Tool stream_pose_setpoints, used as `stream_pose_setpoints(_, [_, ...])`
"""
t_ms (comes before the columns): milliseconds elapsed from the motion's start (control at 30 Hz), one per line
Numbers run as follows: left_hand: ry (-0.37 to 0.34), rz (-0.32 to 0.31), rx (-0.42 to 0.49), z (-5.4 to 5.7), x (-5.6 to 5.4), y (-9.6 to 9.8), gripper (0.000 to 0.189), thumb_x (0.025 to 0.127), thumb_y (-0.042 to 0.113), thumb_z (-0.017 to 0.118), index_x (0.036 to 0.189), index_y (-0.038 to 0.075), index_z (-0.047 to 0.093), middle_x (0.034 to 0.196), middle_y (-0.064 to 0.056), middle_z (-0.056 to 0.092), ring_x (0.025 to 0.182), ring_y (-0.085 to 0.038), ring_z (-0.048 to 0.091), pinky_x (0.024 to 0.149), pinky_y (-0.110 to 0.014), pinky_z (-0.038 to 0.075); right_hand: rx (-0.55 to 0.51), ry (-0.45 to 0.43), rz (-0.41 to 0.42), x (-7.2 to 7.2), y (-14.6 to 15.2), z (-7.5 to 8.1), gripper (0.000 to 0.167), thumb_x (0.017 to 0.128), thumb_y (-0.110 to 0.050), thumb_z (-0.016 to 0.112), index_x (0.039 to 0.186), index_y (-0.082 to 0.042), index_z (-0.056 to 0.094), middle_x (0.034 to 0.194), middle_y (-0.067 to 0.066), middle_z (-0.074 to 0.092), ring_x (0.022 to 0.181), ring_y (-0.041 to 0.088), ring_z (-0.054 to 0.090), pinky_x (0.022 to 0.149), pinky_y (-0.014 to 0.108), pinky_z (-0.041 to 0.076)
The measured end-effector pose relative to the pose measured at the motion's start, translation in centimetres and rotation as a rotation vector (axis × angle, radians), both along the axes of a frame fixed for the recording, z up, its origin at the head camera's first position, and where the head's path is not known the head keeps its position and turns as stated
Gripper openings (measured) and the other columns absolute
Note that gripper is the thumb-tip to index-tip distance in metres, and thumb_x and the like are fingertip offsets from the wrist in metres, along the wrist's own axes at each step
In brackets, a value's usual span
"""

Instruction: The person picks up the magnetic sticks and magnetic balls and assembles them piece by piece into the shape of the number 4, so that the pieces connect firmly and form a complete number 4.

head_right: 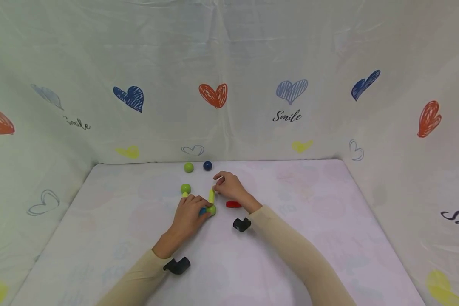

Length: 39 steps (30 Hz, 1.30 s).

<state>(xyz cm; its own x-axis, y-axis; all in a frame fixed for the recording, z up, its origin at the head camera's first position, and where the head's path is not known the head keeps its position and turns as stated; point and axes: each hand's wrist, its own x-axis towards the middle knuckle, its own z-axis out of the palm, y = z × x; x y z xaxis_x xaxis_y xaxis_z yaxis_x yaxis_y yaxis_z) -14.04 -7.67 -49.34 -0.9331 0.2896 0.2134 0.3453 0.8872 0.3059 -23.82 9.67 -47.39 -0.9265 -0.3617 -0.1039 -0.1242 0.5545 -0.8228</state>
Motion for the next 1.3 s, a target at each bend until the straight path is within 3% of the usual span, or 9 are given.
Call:
stream_pose_setpoints(233, [-0.026,0.021,-0.005,0.1,-0.1,0.2,0.025,0.086,0.023,0.089,0.109,0.015,0.082,0.107,-0.001,0.075,0.105,-0.023,0.062,0.097,-0.045,0.048,-0.01,0.044,-0.077,-2.0,-0.8,0.0,0.034,0.099,-0.007,0.072,0.131,0.003,0.065,0.112,0.019,0.071,0.09,0.028,0.076,0.077,0.031,0.06])
stream_pose_setpoints(567, [-0.042,0.026,0.011,0.2,-0.1,0.1,0.025,0.086,0.023,0.089,0.109,0.015,0.082,0.106,0.0,0.075,0.103,-0.022,0.062,0.098,-0.045,0.048,0.029,0.077,-0.117,-4.5,-2.4,-0.2,0.039,0.099,-0.008,0.071,0.136,0.001,0.062,0.123,0.022,0.068,0.097,0.032,0.074,0.081,0.035,0.058])
stream_pose_setpoints(900, [-0.044,0.03,0.018,0.4,-0.1,0.3,0.026,0.087,0.023,0.089,0.11,0.014,0.082,0.105,0.0,0.074,0.104,-0.022,0.062,0.098,-0.045,0.048,0.104,0.108,-0.095,-6.0,-3.5,-0.4,0.043,0.099,-0.009,0.072,0.14,0.002,0.06,0.134,0.025,0.065,0.119,0.036,0.066,0.093,0.042,0.058])
stream_pose_setpoints(1300, [-0.038,0.034,0.01,0.1,-0.1,0.3,0.025,0.088,0.025,0.088,0.11,0.016,0.082,0.106,0.002,0.073,0.104,-0.021,0.062,0.097,-0.044,0.047,0.174,0.155,-0.03,-7.2,-4.8,-0.6,0.045,0.098,-0.006,0.072,0.141,0.004,0.062,0.136,0.023,0.065,0.123,0.035,0.062,0.103,0.044,0.053])
